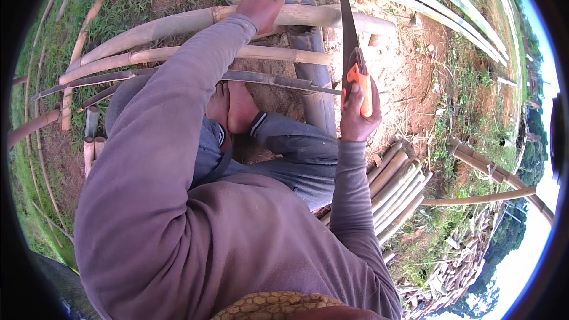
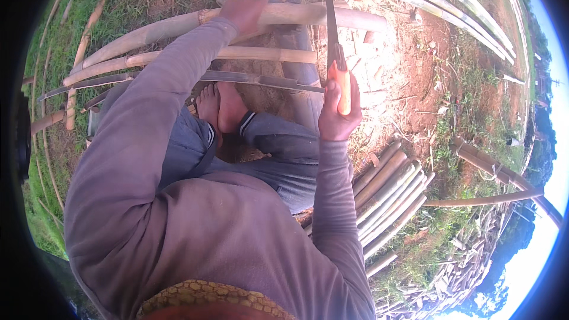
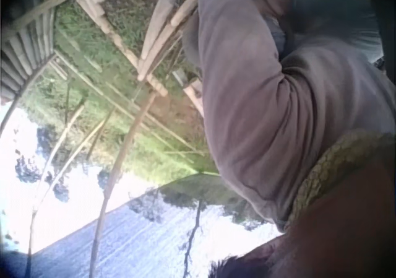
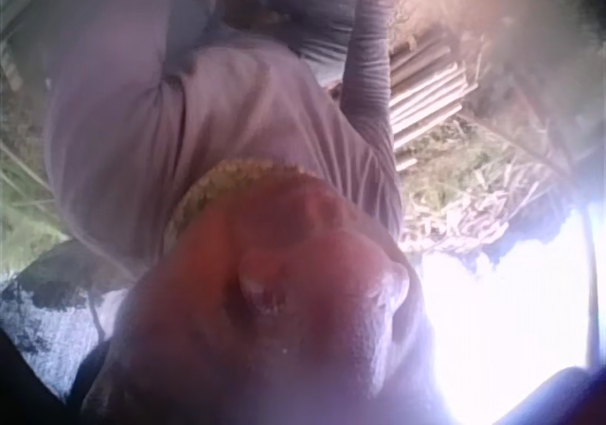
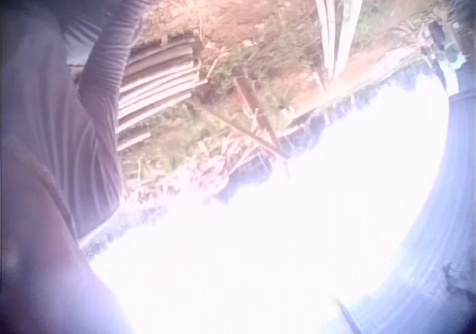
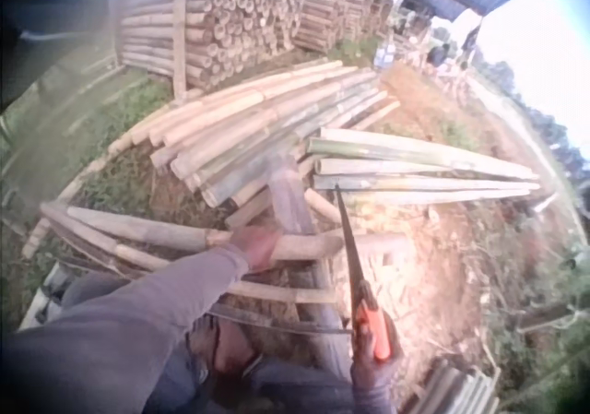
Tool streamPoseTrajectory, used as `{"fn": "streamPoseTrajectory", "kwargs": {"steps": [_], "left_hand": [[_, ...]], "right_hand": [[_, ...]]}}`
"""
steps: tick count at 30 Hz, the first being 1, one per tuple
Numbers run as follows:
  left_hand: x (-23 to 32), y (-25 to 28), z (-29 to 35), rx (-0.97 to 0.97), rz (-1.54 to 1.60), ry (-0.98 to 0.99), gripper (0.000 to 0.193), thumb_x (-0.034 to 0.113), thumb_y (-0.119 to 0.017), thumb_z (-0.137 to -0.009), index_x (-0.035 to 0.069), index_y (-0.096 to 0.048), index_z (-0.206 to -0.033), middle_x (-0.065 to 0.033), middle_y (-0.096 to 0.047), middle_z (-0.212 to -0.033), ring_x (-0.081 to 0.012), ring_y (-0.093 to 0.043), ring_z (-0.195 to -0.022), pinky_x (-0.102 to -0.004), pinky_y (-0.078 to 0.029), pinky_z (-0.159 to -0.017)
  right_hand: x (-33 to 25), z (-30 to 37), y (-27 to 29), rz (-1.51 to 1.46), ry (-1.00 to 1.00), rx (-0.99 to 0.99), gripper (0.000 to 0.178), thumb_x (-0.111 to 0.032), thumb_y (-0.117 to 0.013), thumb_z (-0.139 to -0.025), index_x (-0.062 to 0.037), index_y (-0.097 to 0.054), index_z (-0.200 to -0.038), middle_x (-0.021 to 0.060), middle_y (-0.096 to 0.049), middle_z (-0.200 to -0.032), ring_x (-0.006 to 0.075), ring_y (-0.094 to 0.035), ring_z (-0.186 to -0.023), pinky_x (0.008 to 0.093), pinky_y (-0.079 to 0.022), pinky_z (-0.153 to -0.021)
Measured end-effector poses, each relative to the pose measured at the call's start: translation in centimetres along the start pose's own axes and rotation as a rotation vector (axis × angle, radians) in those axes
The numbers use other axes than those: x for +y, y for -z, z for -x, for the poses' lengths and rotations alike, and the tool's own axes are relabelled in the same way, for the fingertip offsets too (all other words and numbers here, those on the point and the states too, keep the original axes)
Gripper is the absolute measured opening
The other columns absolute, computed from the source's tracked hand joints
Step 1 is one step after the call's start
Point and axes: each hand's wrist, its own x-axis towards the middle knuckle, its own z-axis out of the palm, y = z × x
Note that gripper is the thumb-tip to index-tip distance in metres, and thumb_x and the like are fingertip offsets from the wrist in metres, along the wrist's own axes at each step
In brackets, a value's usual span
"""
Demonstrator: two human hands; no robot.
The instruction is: The person sits on the ground and uses a hand saw to cut bamboo poles into shorter sections. They repeatedly position each pole, saw through it, and set the cut pieces aside. The work area contains many stacked bamboo poles and cut pieces.
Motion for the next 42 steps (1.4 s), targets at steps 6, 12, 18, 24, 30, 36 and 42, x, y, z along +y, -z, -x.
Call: {"fn": "streamPoseTrajectory", "kwargs": {"steps": [6, 12, 18, 24, 30, 36, 42], "left_hand": [[1.0, 1.3, 0.9, -0.002, 0.017, -0.021, 0.048, 0.033, -0.081, -0.088, 0.009, -0.060, -0.124, -0.0172, -0.078, -0.099, -0.0393, -0.077, -0.095, -0.0522, -0.062, -0.082], [1.1, 0.5, 0.0, -0.042, -0.004, -0.025, 0.046, 0.027, -0.081, -0.087, 0.009, -0.060, -0.124, -0.0172, -0.078, -0.101, -0.0385, -0.077, -0.098, -0.0517, -0.062, -0.084], [0.6, 1.2, 0.7, -0.016, 0.000, -0.001, 0.046, 0.025, -0.082, -0.086, 0.010, -0.060, -0.124, -0.0174, -0.078, -0.102, -0.0380, -0.077, -0.098, -0.0514, -0.062, -0.085], [0.8, 0.6, 0.7, -0.044, 0.050, 0.022, 0.051, 0.040, -0.084, -0.084, 0.012, -0.061, -0.121, -0.0162, -0.075, -0.105, -0.0405, -0.074, -0.098, -0.0515, -0.059, -0.083], [1.8, 0.0, 1.4, 0.055, 0.046, 0.016, 0.057, 0.044, -0.086, -0.086, 0.010, -0.061, -0.124, -0.0175, -0.078, -0.102, -0.0389, -0.077, -0.098, -0.0521, -0.062, -0.084], [0.5, 0.1, 1.3, 0.027, 0.050, 0.019, 0.057, 0.043, -0.086, -0.086, 0.010, -0.059, -0.124, -0.0168, -0.078, -0.102, -0.0388, -0.077, -0.098, -0.0528, -0.062, -0.083], [1.0, -0.7, 0.8, -0.024, 0.029, 0.044, 0.053, 0.038, -0.086, -0.086, 0.011, -0.060, -0.122, -0.0169, -0.078, -0.101, -0.0393, -0.077, -0.098, -0.0524, -0.062, -0.083]], "right_hand": [[-3.0, 10.8, 7.4, -0.016, -0.036, -0.004, 0.062, -0.034, -0.066, -0.108, 0.0111, -0.052, -0.149, 0.0194, -0.070, -0.130, 0.0214, -0.072, -0.108, 0.0310, -0.062, -0.089], [1.0, -5.2, -1.1, 0.020, 0.111, -0.007, 0.034, -0.015, -0.068, -0.106, 0.0053, -0.069, -0.134, 0.0054, -0.073, -0.106, 0.0084, -0.064, -0.085, 0.0252, -0.055, -0.073], [-0.3, 2.5, 3.2, -0.039, -0.014, -0.004, 0.044, -0.020, -0.065, -0.109, 0.0073, -0.061, -0.143, 0.0121, -0.074, -0.119, 0.0148, -0.068, -0.103, 0.0277, -0.059, -0.080], [-3.1, 9.3, 7.2, -0.023, -0.047, -0.042, 0.055, -0.025, -0.067, -0.108, 0.0105, -0.054, -0.148, 0.0188, -0.069, -0.134, 0.0223, -0.070, -0.114, 0.0321, -0.062, -0.089], [-1.7, -6.4, -2.0, -0.009, 0.001, -0.067, 0.033, -0.019, -0.069, -0.106, 0.0030, -0.070, -0.131, 0.0028, -0.072, -0.094, 0.0094, -0.064, -0.080, 0.0234, -0.054, -0.067], [-1.4, 5.9, 6.0, 0.131, 0.106, -0.055, 0.047, -0.018, -0.064, -0.108, 0.0124, -0.058, -0.143, 0.0179, -0.071, -0.127, 0.0230, -0.070, -0.115, 0.0350, -0.058, -0.098], [-0.6, 3.5, 3.8, -0.080, 0.084, -0.059, 0.053, -0.019, -0.062, -0.110, 0.0147, -0.050, -0.150, 0.0229, -0.068, -0.134, 0.0285, -0.070, -0.120, 0.0400, -0.059, -0.102]]}}
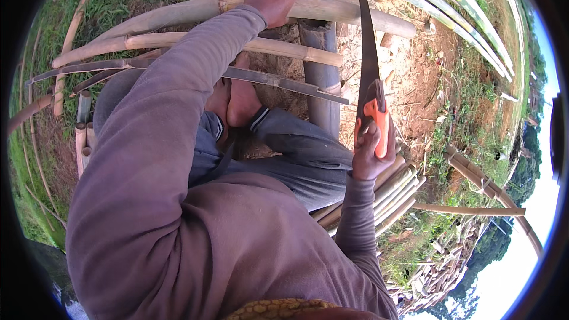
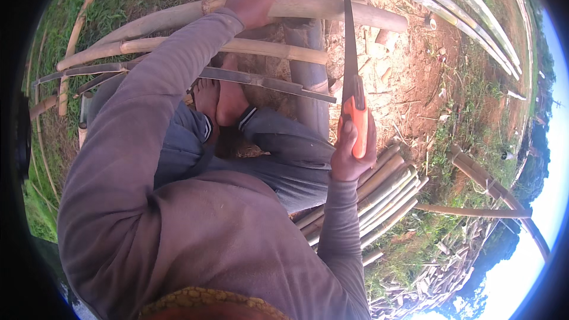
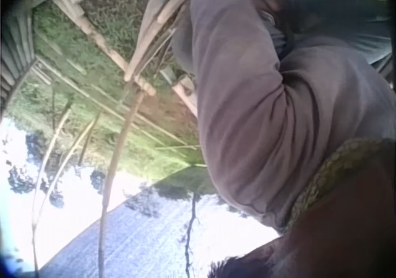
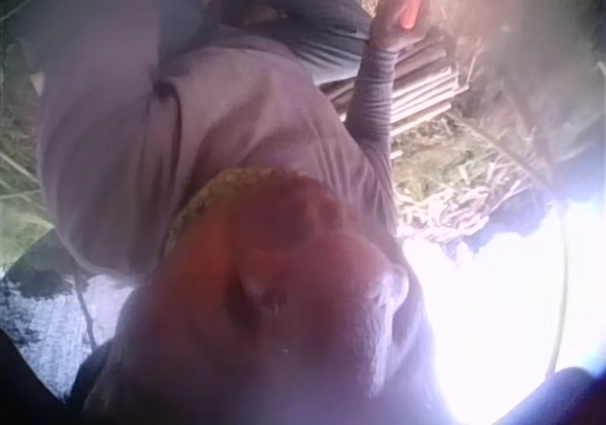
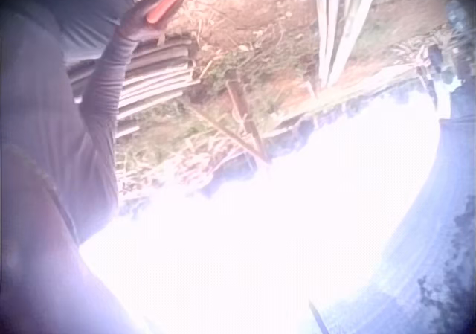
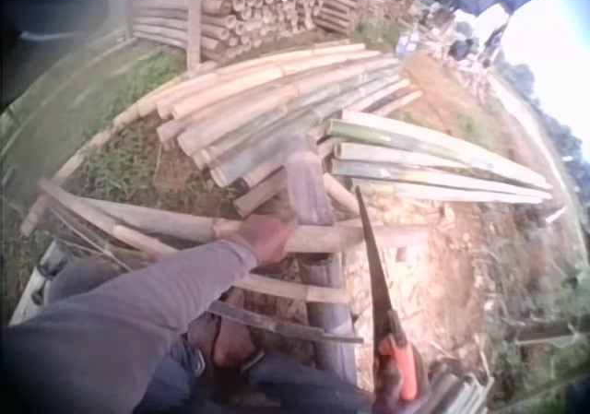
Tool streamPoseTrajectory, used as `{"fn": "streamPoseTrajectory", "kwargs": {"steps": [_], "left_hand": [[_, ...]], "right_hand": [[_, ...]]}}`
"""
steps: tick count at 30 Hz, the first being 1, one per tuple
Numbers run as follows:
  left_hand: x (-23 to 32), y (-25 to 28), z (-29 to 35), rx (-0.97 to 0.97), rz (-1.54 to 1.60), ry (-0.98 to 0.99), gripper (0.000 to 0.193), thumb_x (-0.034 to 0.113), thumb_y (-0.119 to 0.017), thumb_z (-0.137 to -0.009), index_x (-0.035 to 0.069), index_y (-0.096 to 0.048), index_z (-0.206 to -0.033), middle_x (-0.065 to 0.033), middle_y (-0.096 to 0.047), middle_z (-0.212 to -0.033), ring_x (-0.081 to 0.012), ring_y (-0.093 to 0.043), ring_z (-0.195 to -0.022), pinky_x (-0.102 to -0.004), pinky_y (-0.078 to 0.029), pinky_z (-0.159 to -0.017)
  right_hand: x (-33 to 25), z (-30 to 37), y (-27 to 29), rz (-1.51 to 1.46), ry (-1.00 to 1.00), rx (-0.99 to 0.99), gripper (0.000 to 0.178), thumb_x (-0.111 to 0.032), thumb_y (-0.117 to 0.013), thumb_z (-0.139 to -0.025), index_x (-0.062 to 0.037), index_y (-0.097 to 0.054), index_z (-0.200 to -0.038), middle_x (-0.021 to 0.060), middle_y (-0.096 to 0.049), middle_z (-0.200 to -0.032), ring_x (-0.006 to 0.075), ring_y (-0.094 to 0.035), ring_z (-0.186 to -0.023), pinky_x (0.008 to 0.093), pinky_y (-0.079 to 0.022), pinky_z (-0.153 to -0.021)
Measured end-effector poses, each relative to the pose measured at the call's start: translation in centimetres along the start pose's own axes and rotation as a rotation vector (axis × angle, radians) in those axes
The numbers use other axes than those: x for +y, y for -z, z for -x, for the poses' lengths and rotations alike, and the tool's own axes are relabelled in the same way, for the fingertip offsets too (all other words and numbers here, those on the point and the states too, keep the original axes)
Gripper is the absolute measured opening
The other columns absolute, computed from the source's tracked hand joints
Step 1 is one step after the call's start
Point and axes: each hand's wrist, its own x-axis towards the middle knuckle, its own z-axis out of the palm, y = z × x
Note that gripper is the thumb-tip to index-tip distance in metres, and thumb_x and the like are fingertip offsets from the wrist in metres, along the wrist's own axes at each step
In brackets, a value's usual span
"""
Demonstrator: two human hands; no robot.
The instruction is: The person sits on the ground and uses a hand saw to cut bamboo poles into shorter sections. They repeatedly position each pole, saw through it, and set the cut pieces aside. The work area contains many stacked bamboo poles and cut pieces.
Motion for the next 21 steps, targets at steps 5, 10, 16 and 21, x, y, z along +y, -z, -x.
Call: {"fn": "streamPoseTrajectory", "kwargs": {"steps": [5, 10, 16, 21], "left_hand": [[0.3, 0.9, -0.4, 0.009, 0.035, -0.023, 0.055, 0.049, -0.083, -0.086, 0.014, -0.062, -0.123, -0.0153, -0.075, -0.103, -0.0389, -0.075, -0.098, -0.0517, -0.059, -0.082], [-0.2, 0.6, 0.9, -0.009, 0.020, 0.002, 0.054, 0.051, -0.082, -0.087, 0.014, -0.062, -0.122, -0.0157, -0.075, -0.103, -0.0393, -0.075, -0.097, -0.0521, -0.059, -0.080], [-0.3, 0.3, -0.1, -0.009, 0.026, 0.014, 0.051, 0.048, -0.082, -0.088, 0.013, -0.062, -0.119, -0.0156, -0.075, -0.102, -0.0387, -0.075, -0.096, -0.0521, -0.058, -0.081], [0.7, 0.5, 0.4, 0.004, 0.040, -0.027, 0.054, 0.049, -0.082, -0.088, 0.012, -0.063, -0.123, -0.0158, -0.075, -0.098, -0.0388, -0.075, -0.096, -0.0528, -0.059, -0.082]], "right_hand": [[2.6, -12.2, -6.2, 0.228, 0.122, 0.005, 0.033, -0.015, -0.069, -0.107, 0.0038, -0.068, -0.134, 0.0062, -0.072, -0.100, 0.0080, -0.065, -0.079, 0.0259, -0.058, -0.069], [-1.1, -0.7, -0.1, 0.062, -0.097, 0.014, 0.051, -0.019, -0.067, -0.108, 0.0102, -0.056, -0.147, 0.0145, -0.070, -0.128, 0.0182, -0.069, -0.108, 0.0301, -0.060, -0.088], [-2.6, 2.5, 1.0, 0.077, -0.156, 0.031, 0.058, -0.029, -0.066, -0.108, 0.0112, -0.055, -0.147, 0.0190, -0.069, -0.128, 0.0233, -0.070, -0.109, 0.0323, -0.062, -0.089], [2.7, -13.6, -6.8, 0.159, -0.001, 0.012, 0.033, -0.013, -0.069, -0.105, 0.0061, -0.070, -0.132, 0.0070, -0.076, -0.105, 0.0093, -0.066, -0.086, 0.0264, -0.056, -0.072]]}}
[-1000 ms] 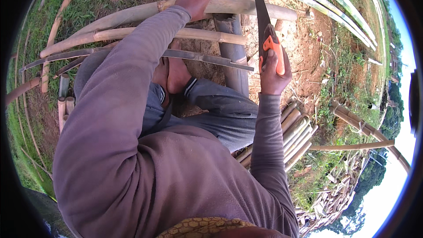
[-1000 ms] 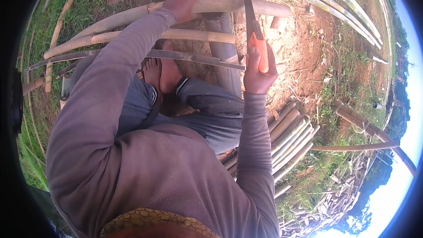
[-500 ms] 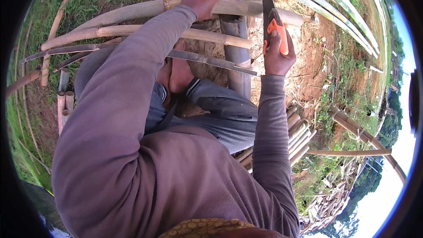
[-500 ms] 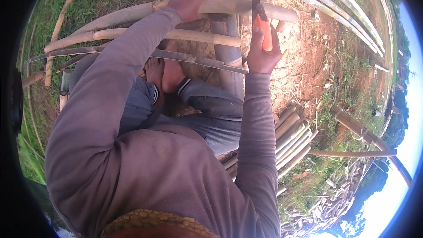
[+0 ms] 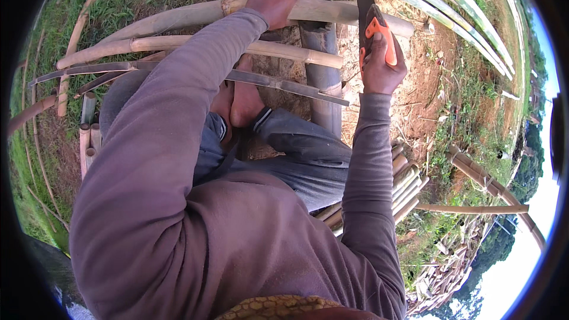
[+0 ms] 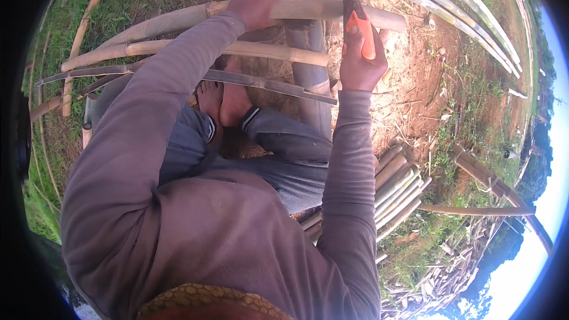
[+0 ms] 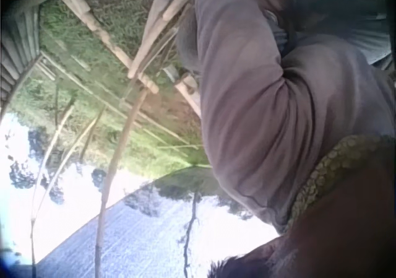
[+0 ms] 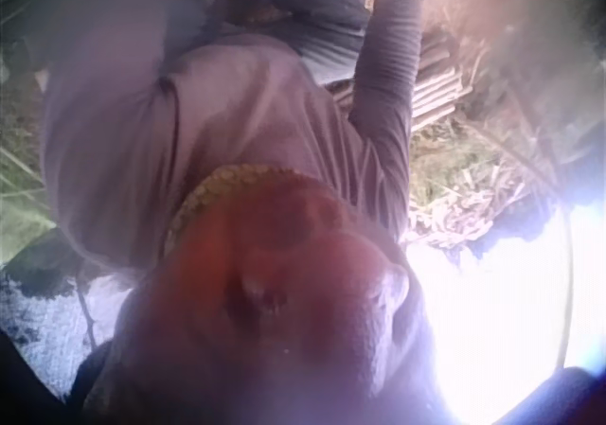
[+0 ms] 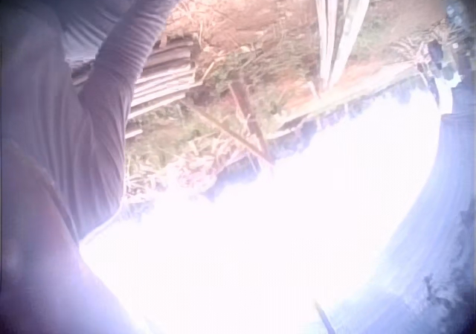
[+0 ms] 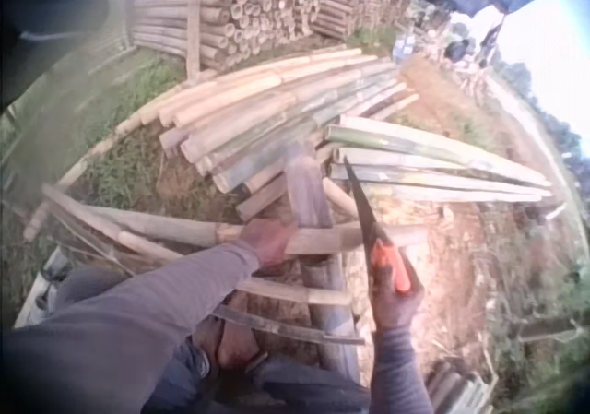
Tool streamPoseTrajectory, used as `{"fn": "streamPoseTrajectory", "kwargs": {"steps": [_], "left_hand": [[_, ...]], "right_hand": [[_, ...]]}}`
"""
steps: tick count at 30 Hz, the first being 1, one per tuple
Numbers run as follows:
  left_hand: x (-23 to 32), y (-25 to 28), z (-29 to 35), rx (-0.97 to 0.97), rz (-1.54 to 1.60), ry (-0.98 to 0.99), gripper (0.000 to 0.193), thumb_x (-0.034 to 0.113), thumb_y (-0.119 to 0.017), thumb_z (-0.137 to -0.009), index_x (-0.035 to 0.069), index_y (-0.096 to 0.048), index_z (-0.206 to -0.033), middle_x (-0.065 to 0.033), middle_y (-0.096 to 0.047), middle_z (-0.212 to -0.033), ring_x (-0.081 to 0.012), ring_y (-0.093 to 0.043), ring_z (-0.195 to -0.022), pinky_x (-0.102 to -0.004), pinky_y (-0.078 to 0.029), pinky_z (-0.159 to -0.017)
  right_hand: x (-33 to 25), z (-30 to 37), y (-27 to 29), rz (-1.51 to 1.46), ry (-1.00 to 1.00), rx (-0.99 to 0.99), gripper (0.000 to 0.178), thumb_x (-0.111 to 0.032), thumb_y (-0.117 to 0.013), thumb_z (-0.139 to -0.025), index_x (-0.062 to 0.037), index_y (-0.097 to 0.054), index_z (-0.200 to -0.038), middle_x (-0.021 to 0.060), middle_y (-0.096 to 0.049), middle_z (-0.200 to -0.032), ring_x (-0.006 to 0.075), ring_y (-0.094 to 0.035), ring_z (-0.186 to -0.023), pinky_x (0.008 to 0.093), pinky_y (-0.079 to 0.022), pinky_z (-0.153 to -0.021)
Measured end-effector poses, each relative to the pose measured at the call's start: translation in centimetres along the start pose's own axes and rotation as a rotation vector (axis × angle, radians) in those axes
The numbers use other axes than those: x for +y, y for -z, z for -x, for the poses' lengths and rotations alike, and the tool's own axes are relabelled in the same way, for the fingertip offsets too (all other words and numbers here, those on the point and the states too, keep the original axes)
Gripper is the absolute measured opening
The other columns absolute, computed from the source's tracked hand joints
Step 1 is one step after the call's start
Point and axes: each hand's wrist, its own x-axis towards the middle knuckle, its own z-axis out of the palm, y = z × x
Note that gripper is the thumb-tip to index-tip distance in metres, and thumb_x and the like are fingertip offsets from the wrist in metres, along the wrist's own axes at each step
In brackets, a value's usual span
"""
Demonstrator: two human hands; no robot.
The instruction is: The person sits on the ground and uses a hand saw to cut bamboo poles into shorter sections. They repeatedly position each pole, saw through it, and set the cut pieces aside. The work area contains many stacked bamboo poles and cut pieces.
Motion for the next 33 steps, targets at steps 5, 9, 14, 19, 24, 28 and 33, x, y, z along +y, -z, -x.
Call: {"fn": "streamPoseTrajectory", "kwargs": {"steps": [5, 9, 14, 19, 24, 28, 33], "left_hand": [[-1.4, 0.2, -0.7, 0.032, -0.006, 0.016, 0.056, 0.046, -0.083, -0.087, 0.012, -0.062, -0.126, -0.0159, -0.075, -0.099, -0.0394, -0.075, -0.096, -0.0530, -0.059, -0.081], [-1.0, 0.3, -0.2, -0.034, -0.026, 0.051, 0.054, 0.044, -0.084, -0.087, 0.012, -0.061, -0.124, -0.0158, -0.076, -0.100, -0.0392, -0.075, -0.095, -0.0522, -0.059, -0.079], [-0.7, -0.5, -0.5, -0.002, 0.011, 0.003, 0.052, 0.044, -0.084, -0.087, 0.012, -0.061, -0.121, -0.0155, -0.076, -0.101, -0.0393, -0.075, -0.095, -0.0521, -0.059, -0.079], [-0.4, 0.3, -0.1, 0.016, 0.004, -0.015, 0.052, 0.042, -0.085, -0.086, 0.012, -0.061, -0.121, -0.0157, -0.076, -0.101, -0.0384, -0.076, -0.096, -0.0525, -0.060, -0.080], [-1.4, 0.2, 0.1, 0.021, 0.008, 0.026, 0.048, 0.040, -0.084, -0.087, 0.013, -0.062, -0.120, -0.0153, -0.076, -0.099, -0.0394, -0.075, -0.092, -0.0523, -0.059, -0.077], [-1.3, -0.8, -0.3, 0.021, -0.003, 0.020, 0.047, 0.037, -0.084, -0.086, 0.013, -0.062, -0.119, -0.0142, -0.076, -0.098, -0.0402, -0.075, -0.088, -0.0528, -0.059, -0.074], [-0.3, -0.2, -0.6, 0.024, 0.017, -0.033, 0.048, 0.038, -0.084, -0.086, 0.012, -0.062, -0.119, -0.0138, -0.075, -0.097, -0.0398, -0.076, -0.089, -0.0527, -0.059, -0.076]], "right_hand": [[-1.6, 9.1, 4.6, -0.195, -0.164, 0.005, 0.042, -0.016, -0.068, -0.106, 0.0064, -0.063, -0.141, 0.0119, -0.074, -0.120, 0.0151, -0.069, -0.101, 0.0303, -0.059, -0.084], [-3.5, 19.8, 10.9, -0.031, -0.142, 0.031, 0.058, -0.028, -0.064, -0.109, 0.0133, -0.053, -0.148, 0.0209, -0.070, -0.132, 0.0254, -0.071, -0.115, 0.0308, -0.062, -0.089], [0.4, 9.6, 4.4, -0.153, -0.096, 0.030, 0.045, -0.017, -0.064, -0.108, 0.0098, -0.059, -0.144, 0.0163, -0.075, -0.118, 0.0172, -0.073, -0.097, 0.0267, -0.061, -0.079], [0.9, 0.9, 0.1, 0.013, 0.108, 0.002, 0.032, -0.013, -0.070, -0.106, 0.0036, -0.069, -0.133, 0.0045, -0.070, -0.092, 0.0064, -0.061, -0.070, 0.0250, -0.058, -0.065], [-2.3, 15.4, 8.7, -0.062, -0.081, -0.020, 0.060, -0.032, -0.065, -0.108, 0.0126, -0.055, -0.147, 0.0186, -0.072, -0.128, 0.0235, -0.071, -0.113, 0.0323, -0.061, -0.091], [-2.6, 18.7, 10.1, -0.022, -0.114, 0.026, 0.066, -0.038, -0.066, -0.107, 0.0124, -0.055, -0.147, 0.0200, -0.070, -0.131, 0.0272, -0.072, -0.114, 0.0346, -0.063, -0.091], [0.3, 2.4, 1.3, -0.050, -0.016, 0.000, 0.036, -0.019, -0.068, -0.108, 0.0049, -0.068, -0.134, 0.0049, -0.070, -0.093, 0.0091, -0.063, -0.075, 0.0274, -0.060, -0.070]]}}
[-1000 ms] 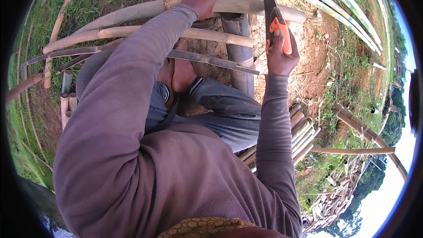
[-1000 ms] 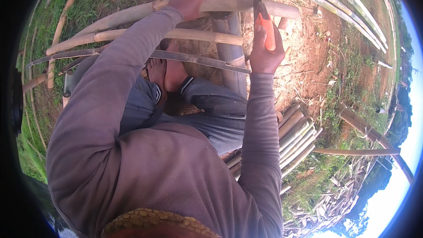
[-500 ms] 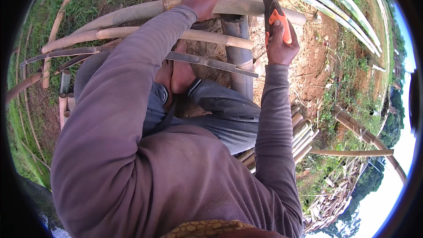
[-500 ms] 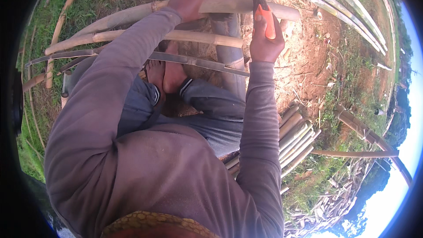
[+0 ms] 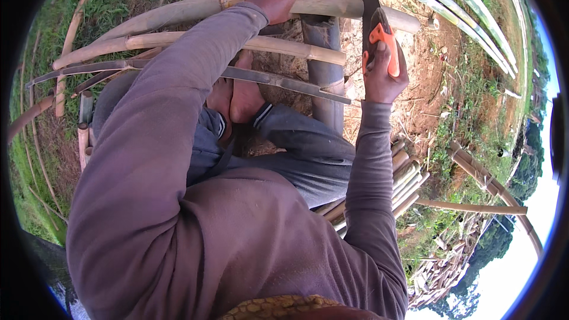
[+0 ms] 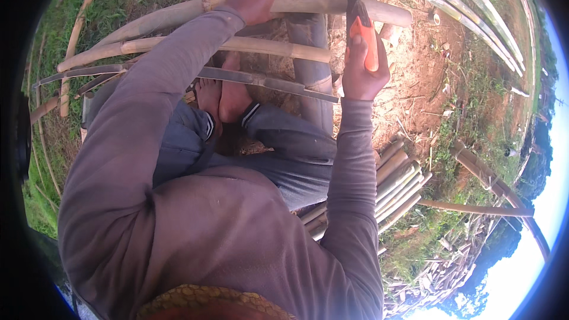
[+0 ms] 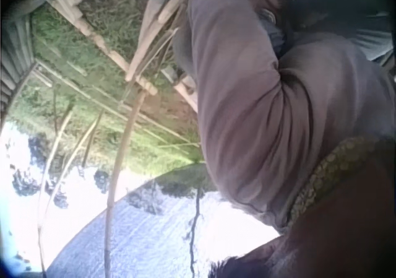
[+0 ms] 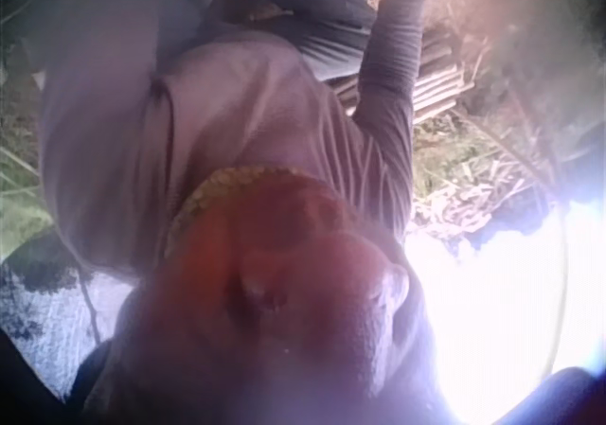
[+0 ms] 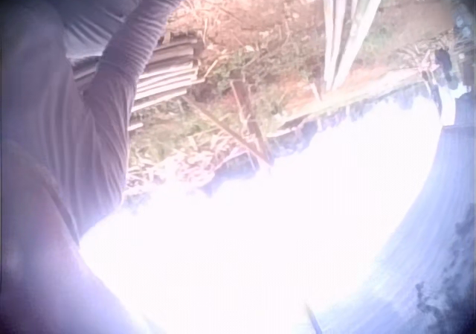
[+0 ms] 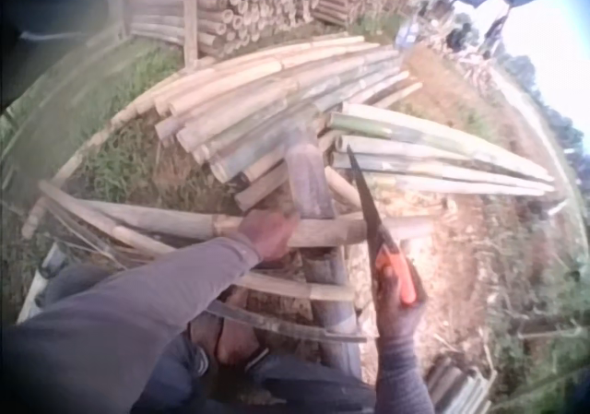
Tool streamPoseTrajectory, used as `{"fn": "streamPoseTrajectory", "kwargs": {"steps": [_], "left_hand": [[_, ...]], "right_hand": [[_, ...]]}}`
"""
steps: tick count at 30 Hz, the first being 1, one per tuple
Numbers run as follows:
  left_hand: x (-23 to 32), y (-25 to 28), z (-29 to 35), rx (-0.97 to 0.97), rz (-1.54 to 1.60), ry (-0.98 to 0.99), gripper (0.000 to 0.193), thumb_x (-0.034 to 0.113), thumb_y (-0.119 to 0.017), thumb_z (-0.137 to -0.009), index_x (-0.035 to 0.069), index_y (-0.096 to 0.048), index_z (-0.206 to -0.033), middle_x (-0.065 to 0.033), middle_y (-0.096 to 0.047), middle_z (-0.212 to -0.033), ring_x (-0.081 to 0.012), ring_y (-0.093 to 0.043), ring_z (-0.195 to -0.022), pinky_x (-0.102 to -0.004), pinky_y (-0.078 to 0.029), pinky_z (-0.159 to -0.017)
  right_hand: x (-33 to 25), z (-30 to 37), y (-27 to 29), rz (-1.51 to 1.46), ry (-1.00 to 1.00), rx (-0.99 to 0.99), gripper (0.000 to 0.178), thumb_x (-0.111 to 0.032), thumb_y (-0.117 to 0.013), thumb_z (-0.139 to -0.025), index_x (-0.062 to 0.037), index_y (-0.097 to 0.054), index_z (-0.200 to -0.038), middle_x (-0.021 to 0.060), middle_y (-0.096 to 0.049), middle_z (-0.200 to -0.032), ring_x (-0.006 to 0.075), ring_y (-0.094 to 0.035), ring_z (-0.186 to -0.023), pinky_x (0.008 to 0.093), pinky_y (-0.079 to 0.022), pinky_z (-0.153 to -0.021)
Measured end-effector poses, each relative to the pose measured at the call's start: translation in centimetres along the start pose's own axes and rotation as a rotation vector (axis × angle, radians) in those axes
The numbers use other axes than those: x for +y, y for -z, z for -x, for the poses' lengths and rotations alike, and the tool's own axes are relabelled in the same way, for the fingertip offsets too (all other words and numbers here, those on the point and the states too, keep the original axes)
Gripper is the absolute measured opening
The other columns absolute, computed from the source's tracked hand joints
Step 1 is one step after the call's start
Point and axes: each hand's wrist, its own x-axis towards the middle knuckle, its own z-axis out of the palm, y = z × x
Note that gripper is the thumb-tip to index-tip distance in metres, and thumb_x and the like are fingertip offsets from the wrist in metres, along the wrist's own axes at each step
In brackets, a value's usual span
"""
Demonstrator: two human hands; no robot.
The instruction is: The person sits on the ground and uses a hand saw to cut bamboo poles into shorter sections. They repeatedly position each pole, saw through it, and set the cut pieces aside. The work area contains many stacked bamboo poles and cut pieces.
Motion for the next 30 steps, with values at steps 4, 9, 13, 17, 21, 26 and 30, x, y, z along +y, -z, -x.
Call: {"fn": "streamPoseTrajectory", "kwargs": {"steps": [4, 9, 13, 17, 21, 26, 30], "left_hand": [[0.1, 0.1, 0.9, 0.018, -0.002, 0.020, 0.048, 0.035, -0.084, -0.087, 0.011, -0.061, -0.122, -0.0161, -0.077, -0.101, -0.0387, -0.077, -0.097, -0.0521, -0.061, -0.081], [-0.7, 0.5, 0.3, -0.049, -0.003, 0.087, 0.051, 0.039, -0.085, -0.085, 0.011, -0.062, -0.121, -0.0170, -0.075, -0.103, -0.0406, -0.075, -0.096, -0.0528, -0.059, -0.081], [-1.1, 0.9, -1.4, -0.213, 0.010, 0.078, 0.057, 0.036, -0.086, -0.079, 0.009, -0.065, -0.124, -0.0186, -0.076, -0.106, -0.0409, -0.074, -0.095, -0.0524, -0.058, -0.082], [-1.9, -0.2, -2.3, -0.259, 0.099, 0.028, 0.062, 0.027, -0.087, -0.073, 0.007, -0.066, -0.128, -0.0172, -0.077, -0.101, -0.0367, -0.076, -0.094, -0.0500, -0.060, -0.081], [-5.0, -1.0, -4.0, -0.352, 0.224, -0.058, 0.070, 0.024, -0.087, -0.071, 0.007, -0.065, -0.136, -0.0164, -0.078, -0.102, -0.0327, -0.077, -0.095, -0.0484, -0.061, -0.084], [0.4, 0.4, -0.6, -0.085, 0.005, 0.134, 0.064, 0.026, -0.089, -0.074, 0.008, -0.063, -0.130, -0.0179, -0.078, -0.103, -0.0340, -0.078, -0.101, -0.0517, -0.061, -0.086], [1.0, -0.2, -0.2, 0.001, -0.002, 0.151, 0.052, 0.026, -0.086, -0.081, 0.009, -0.060, -0.123, -0.0181, -0.078, -0.103, -0.0374, -0.078, -0.100, -0.0545, -0.061, -0.085]], "right_hand": [[0.3, 0.8, 0.4, 0.094, 0.086, 0.051, 0.030, -0.018, -0.071, -0.107, 0.0032, -0.072, -0.127, 0.0000, -0.067, -0.079, 0.0035, -0.056, -0.063, 0.0229, -0.056, -0.060], [-2.9, 17.7, 10.2, -0.034, -0.122, 0.062, 0.055, -0.023, -0.067, -0.107, 0.0137, -0.056, -0.146, 0.0196, -0.071, -0.130, 0.0247, -0.071, -0.117, 0.0321, -0.063, -0.087], [-0.1, 15.4, 9.0, -0.001, -0.075, 0.062, 0.051, -0.021, -0.067, -0.107, 0.0113, -0.058, -0.146, 0.0170, -0.073, -0.123, 0.0223, -0.072, -0.109, 0.0318, -0.063, -0.085], [1.1, 4.1, 2.5, -0.016, -0.033, 0.036, 0.042, -0.020, -0.068, -0.107, 0.0062, -0.065, -0.140, 0.0103, -0.075, -0.114, 0.0141, -0.070, -0.095, 0.0285, -0.060, -0.081], [-0.3, 1.5, 1.4, 0.012, 0.032, -0.049, 0.042, -0.020, -0.069, -0.106, 0.0054, -0.064, -0.138, 0.0106, -0.073, -0.119, 0.0131, -0.069, -0.096, 0.0274, -0.058, -0.083], [0.8, 2.2, 1.9, -0.134, 0.079, -0.046, 0.048, -0.020, -0.070, -0.106, 0.0057, -0.057, -0.144, 0.0147, -0.070, -0.128, 0.0171, -0.070, -0.103, 0.0286, -0.059, -0.085], [-1.3, 0.6, 0.6, 0.029, 0.101, -0.001, 0.046, -0.020, -0.072, -0.105, 0.0041, -0.060, -0.142, 0.0116, -0.071, -0.115, 0.0126, -0.068, -0.087, 0.0277, -0.061, -0.075]]}}
